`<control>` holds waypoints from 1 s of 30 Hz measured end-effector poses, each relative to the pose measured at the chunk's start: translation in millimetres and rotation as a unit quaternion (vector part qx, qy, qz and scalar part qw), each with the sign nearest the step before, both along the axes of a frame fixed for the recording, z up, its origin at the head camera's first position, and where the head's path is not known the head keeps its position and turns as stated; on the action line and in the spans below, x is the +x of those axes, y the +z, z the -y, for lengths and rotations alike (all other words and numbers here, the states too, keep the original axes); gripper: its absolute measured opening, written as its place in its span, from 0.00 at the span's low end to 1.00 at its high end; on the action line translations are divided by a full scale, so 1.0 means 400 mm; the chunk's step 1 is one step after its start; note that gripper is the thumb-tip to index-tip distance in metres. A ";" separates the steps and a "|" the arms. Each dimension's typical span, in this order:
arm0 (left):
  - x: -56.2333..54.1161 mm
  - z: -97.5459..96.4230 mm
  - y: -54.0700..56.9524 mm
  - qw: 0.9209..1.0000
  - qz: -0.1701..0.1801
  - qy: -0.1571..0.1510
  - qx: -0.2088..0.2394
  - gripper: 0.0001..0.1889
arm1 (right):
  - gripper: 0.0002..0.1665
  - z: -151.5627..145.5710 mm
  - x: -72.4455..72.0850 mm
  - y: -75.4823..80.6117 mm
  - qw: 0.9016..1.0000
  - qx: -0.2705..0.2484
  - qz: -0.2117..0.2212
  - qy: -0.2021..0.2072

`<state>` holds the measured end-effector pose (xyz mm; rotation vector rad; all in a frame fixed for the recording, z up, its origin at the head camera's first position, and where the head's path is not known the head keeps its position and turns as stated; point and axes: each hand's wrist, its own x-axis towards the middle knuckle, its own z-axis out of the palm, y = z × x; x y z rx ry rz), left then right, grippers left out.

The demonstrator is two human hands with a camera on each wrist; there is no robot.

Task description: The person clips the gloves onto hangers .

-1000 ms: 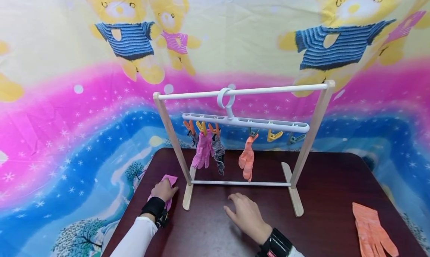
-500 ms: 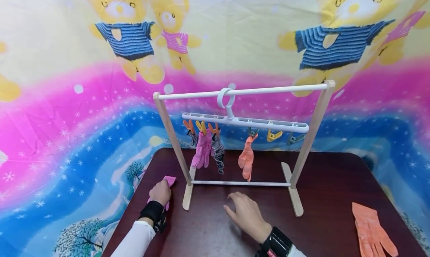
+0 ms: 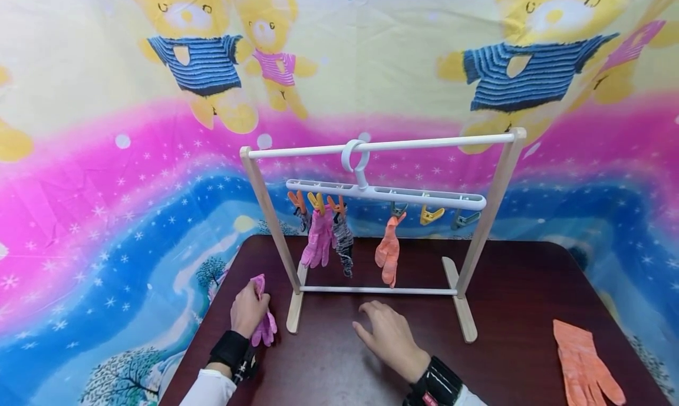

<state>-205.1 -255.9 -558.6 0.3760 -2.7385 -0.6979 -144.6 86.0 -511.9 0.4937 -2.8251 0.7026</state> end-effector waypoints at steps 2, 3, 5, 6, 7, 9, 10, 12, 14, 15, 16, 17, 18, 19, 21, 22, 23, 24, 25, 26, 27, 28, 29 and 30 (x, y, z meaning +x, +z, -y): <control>0.009 -0.001 0.010 1.000 -0.005 -0.001 0.010 0.09 | 0.15 -0.003 0.000 0.002 1.000 0.000 -0.004 0.001; 0.014 -0.002 0.015 1.000 -0.009 -0.001 0.016 0.09 | 0.15 -0.004 -0.001 0.004 1.000 0.000 -0.006 0.001; 0.024 -0.004 0.029 0.999 -0.021 -0.003 0.026 0.08 | 0.15 -0.006 -0.002 0.008 1.000 0.000 -0.009 0.003; 0.030 -0.006 0.036 0.999 -0.028 -0.003 0.031 0.08 | 0.15 -0.007 -0.003 0.010 1.000 0.001 -0.009 0.003; 0.036 -0.007 0.043 0.999 -0.037 -0.003 0.036 0.08 | 0.15 -0.008 -0.004 0.013 1.000 0.001 -0.006 0.003; 0.048 -0.011 0.055 0.997 -0.056 -0.005 0.044 0.07 | 0.15 -0.008 -0.006 0.021 1.000 0.000 0.004 0.003; 0.055 -0.013 0.061 0.997 -0.064 -0.007 0.048 0.06 | 0.16 -0.009 -0.006 0.025 1.000 0.000 0.010 0.003; 0.068 -0.017 0.070 0.995 -0.081 -0.010 0.054 0.05 | 0.16 -0.010 -0.008 0.034 1.000 -0.001 0.022 0.003; 0.079 -0.022 0.078 0.994 -0.093 -0.013 0.058 0.05 | 0.16 -0.011 -0.009 0.041 1.000 -0.002 0.029 0.004; 0.085 -0.024 0.082 0.993 -0.099 -0.015 0.058 0.05 | 0.16 -0.012 -0.010 0.043 1.000 -0.002 0.028 0.005; 0.090 -0.027 0.086 0.993 -0.103 -0.016 0.057 0.05 | 0.16 -0.013 -0.010 0.044 1.000 -0.003 0.027 0.005; 0.095 -0.030 0.090 0.992 -0.109 -0.018 0.057 0.05 | 0.16 -0.013 -0.011 0.046 1.000 -0.003 0.026 0.004; 0.100 -0.033 0.094 0.992 -0.113 -0.022 0.058 0.05 | 0.16 -0.014 -0.011 0.047 1.000 -0.003 0.023 0.005; 0.104 -0.036 0.098 0.991 -0.117 -0.024 0.058 0.05 | 0.16 -0.014 -0.012 0.049 1.000 -0.002 0.020 0.004; 0.113 -0.045 0.108 0.990 -0.126 -0.028 0.060 0.06 | 0.16 -0.016 -0.013 0.053 1.000 -0.001 0.012 0.004; 0.117 -0.049 0.113 0.989 -0.130 -0.030 0.061 0.06 | 0.16 -0.016 -0.014 0.055 1.000 -0.001 0.009 0.003; 0.121 -0.054 0.118 0.988 -0.135 -0.032 0.064 0.06 | 0.16 -0.017 -0.014 0.059 1.000 -0.002 0.004 0.003; 0.125 -0.059 0.124 0.988 -0.138 -0.035 0.066 0.06 | 0.16 -0.019 -0.015 0.062 1.000 -0.002 -0.002 0.004; 0.130 -0.065 0.130 0.987 -0.141 -0.036 0.069 0.06 | 0.16 -0.020 -0.015 0.066 1.000 -0.002 -0.008 0.004; 0.134 -0.071 0.138 0.986 -0.144 -0.039 0.074 0.06 | 0.15 -0.022 -0.015 0.070 1.000 -0.004 -0.013 0.005; 0.139 -0.077 0.145 0.985 -0.146 -0.041 0.078 0.07 | 0.15 -0.023 -0.015 0.074 1.000 -0.005 -0.018 0.005; 0.144 -0.083 0.152 0.985 -0.148 -0.043 0.082 0.07 | 0.15 -0.025 -0.015 0.079 1.000 -0.005 -0.020 0.004; 0.149 -0.089 0.159 0.983 -0.152 -0.046 0.087 0.07 | 0.15 -0.027 -0.014 0.084 1.000 -0.005 -0.023 0.004; 0.154 -0.095 0.166 0.983 -0.156 -0.049 0.089 0.07 | 0.15 -0.030 -0.013 0.089 1.000 -0.005 -0.024 0.004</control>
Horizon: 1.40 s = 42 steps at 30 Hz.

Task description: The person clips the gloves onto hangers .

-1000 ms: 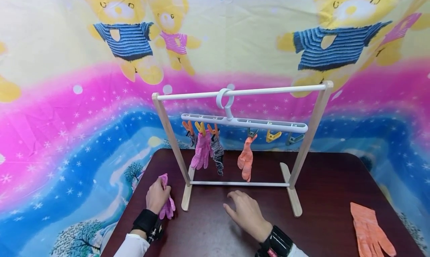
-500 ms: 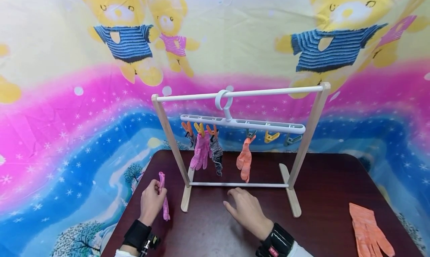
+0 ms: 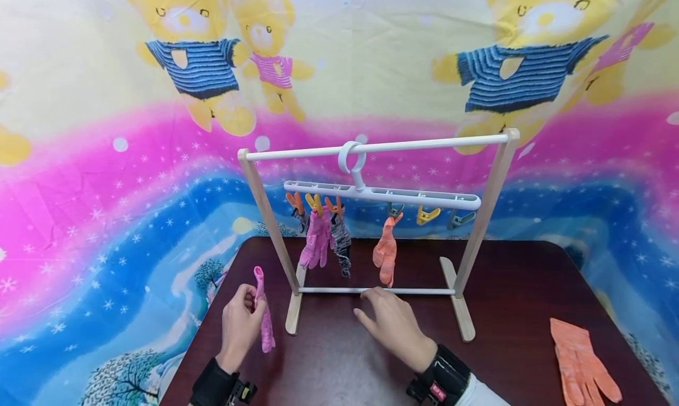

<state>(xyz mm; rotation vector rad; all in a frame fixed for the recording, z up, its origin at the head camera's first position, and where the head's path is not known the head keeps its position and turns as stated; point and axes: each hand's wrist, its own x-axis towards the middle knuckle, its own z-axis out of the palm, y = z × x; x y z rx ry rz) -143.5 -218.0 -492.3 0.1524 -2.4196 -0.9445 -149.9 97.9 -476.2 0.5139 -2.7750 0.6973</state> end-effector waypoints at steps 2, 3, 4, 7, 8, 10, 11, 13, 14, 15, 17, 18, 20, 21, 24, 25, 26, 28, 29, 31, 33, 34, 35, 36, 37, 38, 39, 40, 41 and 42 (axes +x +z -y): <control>0.010 -0.012 0.014 1.000 -0.009 -0.007 0.005 0.08 | 0.15 -0.005 0.001 0.009 1.000 -0.001 0.001 0.000; 0.014 -0.018 0.020 1.000 -0.015 -0.010 0.006 0.08 | 0.15 -0.007 0.000 0.013 1.000 -0.002 0.001 -0.001; 0.018 -0.024 0.026 1.000 -0.021 -0.013 0.006 0.08 | 0.15 -0.010 0.001 0.017 1.000 -0.003 0.002 0.000; 0.028 -0.040 0.041 0.999 -0.036 -0.023 0.005 0.09 | 0.16 -0.020 0.000 0.027 1.000 -0.006 0.003 -0.001; 0.030 -0.045 0.046 0.999 -0.041 -0.027 0.006 0.09 | 0.16 -0.023 0.000 0.030 1.000 -0.007 0.003 -0.001; 0.036 -0.055 0.052 0.998 -0.047 -0.038 0.009 0.10 | 0.17 -0.031 0.000 0.035 1.000 -0.006 0.004 -0.004; 0.038 -0.060 0.055 0.998 -0.049 -0.046 0.013 0.10 | 0.17 -0.035 0.000 0.038 1.000 -0.006 0.004 -0.005; 0.043 -0.070 0.061 0.997 -0.055 -0.059 0.020 0.10 | 0.18 -0.043 0.001 0.042 1.000 -0.006 0.007 -0.008; 0.046 -0.074 0.063 0.996 -0.058 -0.066 0.023 0.11 | 0.18 -0.047 0.002 0.043 1.000 -0.006 0.007 -0.009; 0.048 -0.079 0.064 0.995 -0.061 -0.071 0.025 0.11 | 0.18 -0.051 0.002 0.044 1.000 -0.006 0.005 -0.010; 0.053 -0.088 0.069 0.993 -0.072 -0.084 0.029 0.12 | 0.18 -0.059 0.004 0.044 1.000 -0.006 -0.001 -0.012; 0.055 -0.094 0.071 0.992 -0.078 -0.090 0.030 0.12 | 0.18 -0.063 0.004 0.045 1.000 -0.006 -0.005 -0.013; 0.059 -0.104 0.076 0.990 -0.092 -0.105 0.033 0.13 | 0.19 -0.072 0.004 0.045 1.000 -0.006 -0.018 -0.015; 0.060 -0.109 0.079 0.988 -0.099 -0.114 0.034 0.13 | 0.19 -0.077 0.003 0.045 1.000 -0.007 -0.024 -0.016; 0.064 -0.127 0.089 0.982 -0.120 -0.141 0.038 0.14 | 0.20 -0.091 -0.001 0.049 0.999 -0.012 -0.035 -0.013; 0.065 -0.133 0.092 0.980 -0.127 -0.148 0.036 0.14 | 0.21 -0.097 -0.003 0.050 0.999 -0.014 -0.036 -0.012; 0.066 -0.139 0.095 0.978 -0.134 -0.155 0.035 0.14 | 0.21 -0.102 -0.005 0.052 0.999 -0.015 -0.037 -0.010; 0.066 -0.153 0.102 0.975 -0.147 -0.164 0.028 0.14 | 0.20 -0.112 -0.008 0.056 0.999 -0.017 -0.040 -0.010; 0.065 -0.160 0.105 0.973 -0.153 -0.170 0.026 0.14 | 0.20 -0.117 -0.010 0.058 0.999 -0.016 -0.042 -0.013; 0.064 -0.175 0.110 0.969 -0.162 -0.182 0.025 0.14 | 0.19 -0.125 -0.013 0.062 0.999 -0.018 -0.047 -0.015; 0.063 -0.193 0.114 0.964 -0.170 -0.201 0.029 0.14 | 0.19 -0.132 -0.017 0.067 0.998 -0.018 -0.052 -0.020; 0.063 -0.202 0.116 0.962 -0.171 -0.212 0.033 0.14 | 0.19 -0.135 -0.018 0.069 0.998 -0.017 -0.051 -0.023; 0.064 -0.211 0.118 0.959 -0.172 -0.222 0.034 0.14 | 0.20 -0.138 -0.019 0.071 0.998 -0.015 -0.050 -0.028; 0.066 -0.220 0.119 0.957 -0.173 -0.231 0.035 0.15 | 0.20 -0.141 -0.020 0.074 0.998 -0.016 -0.047 -0.031; 0.068 -0.230 0.120 0.955 -0.169 -0.239 0.037 0.15 | 0.21 -0.144 -0.021 0.077 0.998 -0.015 -0.042 -0.034; 0.070 -0.239 0.120 0.953 -0.170 -0.248 0.036 0.15 | 0.21 -0.147 -0.022 0.079 0.998 -0.016 -0.038 -0.038; 0.072 -0.248 0.120 0.951 -0.167 -0.256 0.036 0.15 | 0.21 -0.150 -0.023 0.081 0.998 -0.015 -0.035 -0.041; 0.076 -0.256 0.120 0.950 -0.163 -0.263 0.038 0.15 | 0.22 -0.154 -0.023 0.083 0.998 -0.016 -0.030 -0.044; 0.078 -0.266 0.119 0.948 -0.162 -0.270 0.039 0.15 | 0.22 -0.157 -0.024 0.086 0.998 -0.017 -0.028 -0.045; 0.082 -0.275 0.119 0.947 -0.157 -0.278 0.043 0.15 | 0.22 -0.161 -0.025 0.089 0.998 -0.018 -0.026 -0.046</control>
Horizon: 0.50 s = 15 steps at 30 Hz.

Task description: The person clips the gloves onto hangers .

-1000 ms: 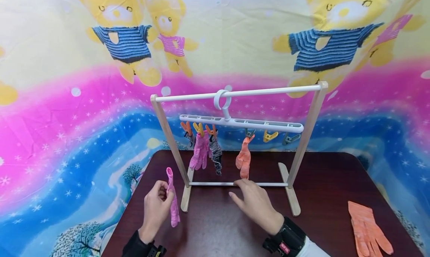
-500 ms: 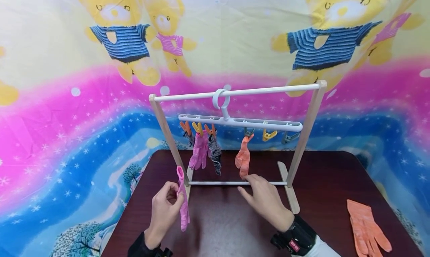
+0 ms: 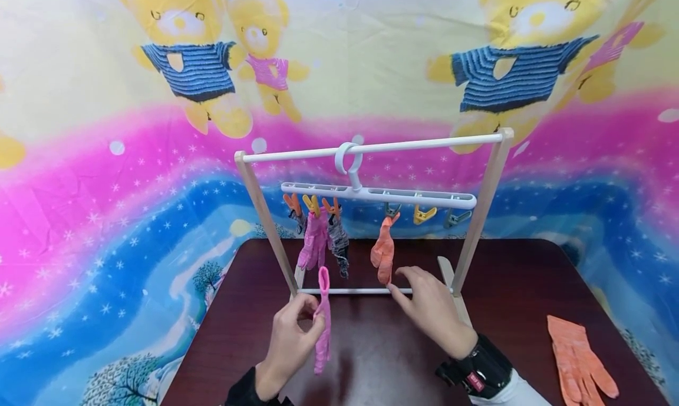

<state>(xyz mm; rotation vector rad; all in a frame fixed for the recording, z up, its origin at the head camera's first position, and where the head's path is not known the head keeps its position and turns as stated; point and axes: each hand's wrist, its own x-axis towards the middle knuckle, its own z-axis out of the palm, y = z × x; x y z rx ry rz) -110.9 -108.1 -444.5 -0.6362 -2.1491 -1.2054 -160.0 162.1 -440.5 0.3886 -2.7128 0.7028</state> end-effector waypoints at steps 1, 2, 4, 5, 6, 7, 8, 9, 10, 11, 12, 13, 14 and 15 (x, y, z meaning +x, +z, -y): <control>0.004 -0.009 -0.001 1.000 0.007 -0.008 0.000 0.15 | 0.22 -0.004 -0.001 0.003 1.000 -0.002 0.002 -0.001; 0.006 -0.018 -0.003 1.000 0.008 -0.015 -0.001 0.15 | 0.22 -0.008 -0.003 0.005 1.000 -0.003 0.001 -0.002; 0.011 -0.035 -0.006 0.999 0.014 -0.030 -0.005 0.14 | 0.21 -0.014 -0.008 0.009 1.000 -0.004 -0.002 -0.007; 0.012 -0.044 -0.008 0.999 0.015 -0.035 -0.009 0.14 | 0.21 -0.018 -0.012 0.011 1.000 -0.006 -0.005 -0.010; 0.013 -0.052 -0.009 0.999 0.021 -0.041 -0.013 0.14 | 0.21 -0.021 -0.015 0.013 1.000 -0.009 -0.007 -0.013; 0.013 -0.061 -0.010 0.999 0.020 -0.046 -0.019 0.14 | 0.20 -0.024 -0.018 0.014 1.000 -0.013 -0.008 -0.015; 0.012 -0.069 -0.010 0.998 0.021 -0.051 -0.025 0.14 | 0.20 -0.027 -0.022 0.014 1.000 -0.015 -0.010 -0.018; 0.012 -0.076 -0.010 0.998 0.022 -0.055 -0.033 0.14 | 0.20 -0.029 -0.024 0.015 1.000 -0.019 -0.011 -0.020; 0.011 -0.084 -0.009 0.997 0.026 -0.059 -0.038 0.14 | 0.20 -0.032 -0.026 0.016 0.999 -0.022 -0.012 -0.022; 0.010 -0.091 -0.008 0.997 0.026 -0.063 -0.044 0.13 | 0.20 -0.035 -0.028 0.017 0.999 -0.026 -0.013 -0.024; 0.008 -0.097 -0.007 0.996 0.026 -0.068 -0.050 0.13 | 0.21 -0.038 -0.030 0.017 0.999 -0.029 -0.012 -0.026; 0.006 -0.103 -0.007 0.996 0.026 -0.072 -0.055 0.13 | 0.21 -0.041 -0.033 0.017 0.999 -0.031 -0.013 -0.028; 0.003 -0.108 -0.005 0.995 0.029 -0.075 -0.058 0.12 | 0.21 -0.043 -0.035 0.018 0.999 -0.033 -0.013 -0.030; 0.000 -0.113 -0.004 0.995 0.031 -0.077 -0.060 0.12 | 0.21 -0.045 -0.038 0.018 0.999 -0.036 -0.013 -0.032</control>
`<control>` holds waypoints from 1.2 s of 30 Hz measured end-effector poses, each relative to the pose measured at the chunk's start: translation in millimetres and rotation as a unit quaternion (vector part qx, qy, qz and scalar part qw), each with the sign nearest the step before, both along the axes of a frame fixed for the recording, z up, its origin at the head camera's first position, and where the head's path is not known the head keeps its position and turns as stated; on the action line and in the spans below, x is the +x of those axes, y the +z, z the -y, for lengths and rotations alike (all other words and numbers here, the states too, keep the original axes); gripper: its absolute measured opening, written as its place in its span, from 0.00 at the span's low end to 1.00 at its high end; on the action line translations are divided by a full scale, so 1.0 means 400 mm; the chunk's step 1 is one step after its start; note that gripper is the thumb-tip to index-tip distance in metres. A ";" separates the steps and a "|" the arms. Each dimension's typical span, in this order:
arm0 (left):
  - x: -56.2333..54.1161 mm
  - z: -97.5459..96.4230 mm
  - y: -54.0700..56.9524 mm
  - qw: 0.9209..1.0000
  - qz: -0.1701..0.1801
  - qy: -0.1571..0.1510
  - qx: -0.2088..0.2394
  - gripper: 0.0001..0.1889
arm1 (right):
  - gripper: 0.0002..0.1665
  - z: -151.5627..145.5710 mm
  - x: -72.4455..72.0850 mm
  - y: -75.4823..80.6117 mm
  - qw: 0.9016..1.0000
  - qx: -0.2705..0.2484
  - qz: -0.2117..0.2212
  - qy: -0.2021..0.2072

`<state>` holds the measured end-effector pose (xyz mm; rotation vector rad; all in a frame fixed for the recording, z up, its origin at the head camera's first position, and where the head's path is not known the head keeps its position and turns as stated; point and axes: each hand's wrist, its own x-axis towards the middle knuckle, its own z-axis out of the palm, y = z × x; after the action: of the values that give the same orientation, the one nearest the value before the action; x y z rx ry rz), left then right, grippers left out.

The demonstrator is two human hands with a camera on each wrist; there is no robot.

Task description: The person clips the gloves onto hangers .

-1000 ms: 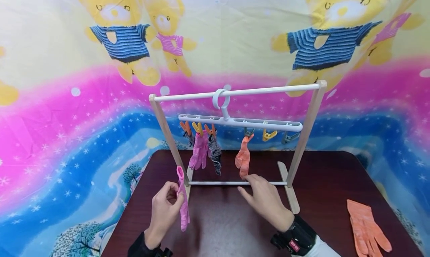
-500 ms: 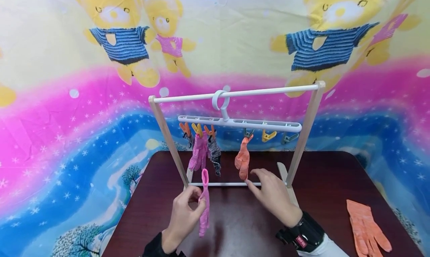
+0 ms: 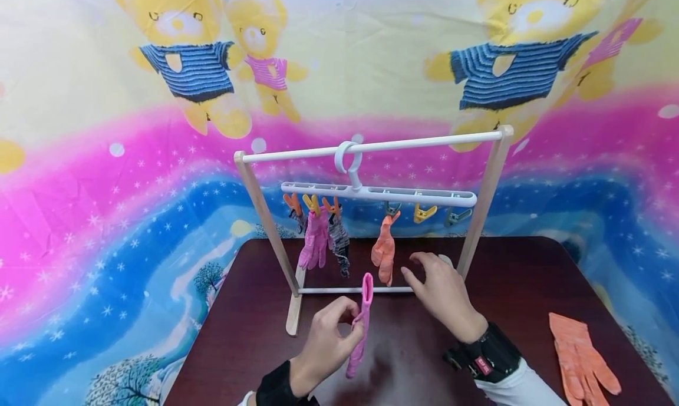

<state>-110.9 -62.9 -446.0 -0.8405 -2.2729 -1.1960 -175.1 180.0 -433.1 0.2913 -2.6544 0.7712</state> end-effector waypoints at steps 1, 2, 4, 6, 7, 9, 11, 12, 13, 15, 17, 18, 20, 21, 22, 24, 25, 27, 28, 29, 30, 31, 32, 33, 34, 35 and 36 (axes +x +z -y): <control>-0.003 -0.006 0.001 1.000 0.004 -0.002 -0.001 0.12 | 0.22 -0.003 -0.002 0.001 1.000 -0.003 0.000 -0.002; -0.006 -0.011 0.002 1.000 0.006 -0.001 -0.002 0.11 | 0.22 -0.006 -0.004 0.002 1.000 -0.007 0.000 -0.003; -0.014 -0.021 0.004 1.000 0.009 -0.001 -0.002 0.11 | 0.21 -0.010 -0.006 0.005 1.000 -0.013 -0.002 -0.005; -0.022 -0.030 0.006 1.000 0.017 -0.003 0.003 0.10 | 0.21 -0.015 -0.009 0.009 1.000 -0.019 -0.008 -0.006; -0.027 -0.034 0.007 1.000 0.022 -0.006 0.005 0.09 | 0.21 -0.016 -0.011 0.010 1.000 -0.021 -0.012 -0.007; -0.036 -0.041 0.009 0.999 0.036 -0.016 0.011 0.09 | 0.20 -0.019 -0.016 0.013 0.999 -0.027 -0.020 -0.007; -0.042 -0.048 0.010 0.998 0.051 -0.022 0.013 0.08 | 0.20 -0.021 -0.019 0.018 0.999 -0.031 -0.025 -0.009; -0.044 -0.051 0.010 0.998 0.057 -0.024 0.014 0.08 | 0.20 -0.021 -0.020 0.020 0.999 -0.036 -0.026 -0.010; -0.046 -0.054 0.011 0.998 0.061 -0.025 0.014 0.08 | 0.21 -0.022 -0.022 0.022 0.999 -0.040 -0.025 -0.010; -0.050 -0.060 0.011 0.997 0.065 -0.025 0.015 0.08 | 0.22 -0.022 -0.025 0.025 0.999 -0.047 -0.023 -0.011; -0.053 -0.065 0.011 0.998 0.063 -0.022 0.012 0.08 | 0.23 -0.022 -0.029 0.029 0.998 -0.055 -0.022 -0.011; -0.055 -0.068 0.011 0.998 0.063 -0.023 0.012 0.08 | 0.23 -0.021 -0.031 0.031 0.998 -0.059 -0.022 -0.011; -0.059 -0.073 0.013 0.998 0.061 -0.022 0.011 0.08 | 0.23 -0.022 -0.036 0.035 0.998 -0.064 -0.028 -0.012; -0.062 -0.075 0.013 0.998 0.057 -0.020 0.010 0.08 | 0.22 -0.022 -0.039 0.037 0.997 -0.065 -0.032 -0.013; -0.064 -0.078 0.014 0.998 0.055 -0.020 0.011 0.08 | 0.22 -0.022 -0.041 0.040 0.997 -0.066 -0.036 -0.015; -0.070 -0.083 0.014 0.998 0.050 -0.020 0.014 0.08 | 0.22 -0.023 -0.044 0.046 0.996 -0.070 -0.045 -0.018; -0.073 -0.085 0.013 0.998 0.049 -0.019 0.016 0.08 | 0.22 -0.023 -0.046 0.048 0.996 -0.071 -0.048 -0.020; -0.078 -0.089 0.010 0.998 0.048 -0.019 0.019 0.08 | 0.24 -0.023 -0.048 0.053 0.996 -0.077 -0.051 -0.022; -0.079 -0.091 0.009 0.998 0.050 -0.020 0.021 0.08 | 0.24 -0.023 -0.048 0.055 0.995 -0.079 -0.053 -0.023; -0.081 -0.093 0.007 0.998 0.052 -0.021 0.021 0.08 | 0.24 -0.022 -0.048 0.057 0.995 -0.082 -0.054 -0.023; -0.082 -0.095 0.006 0.998 0.056 -0.022 0.022 0.08 | 0.25 -0.021 -0.048 0.058 0.995 -0.084 -0.054 -0.024; -0.084 -0.096 0.005 0.998 0.059 -0.023 0.022 0.08 | 0.25 -0.019 -0.049 0.060 0.994 -0.087 -0.055 -0.026; -0.085 -0.098 0.004 0.998 0.061 -0.025 0.021 0.08 | 0.25 -0.018 -0.049 0.061 0.994 -0.089 -0.055 -0.027; -0.086 -0.099 0.003 0.998 0.060 -0.024 0.018 0.08 | 0.25 -0.017 -0.050 0.063 0.994 -0.090 -0.056 -0.027; -0.088 -0.101 0.002 0.998 0.057 -0.022 0.016 0.08 | 0.25 -0.015 -0.050 0.065 0.994 -0.093 -0.056 -0.027; -0.090 -0.103 0.001 0.998 0.055 -0.021 0.013 0.08 | 0.26 -0.013 -0.051 0.068 0.994 -0.095 -0.057 -0.027; -0.092 -0.105 0.000 0.999 0.049 -0.020 0.010 0.08 | 0.26 -0.012 -0.052 0.071 0.993 -0.097 -0.058 -0.028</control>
<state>-147.7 -21.0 -446.2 -0.8397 -2.3292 -1.3016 -195.9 184.8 -404.9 0.2036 -2.4475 0.9549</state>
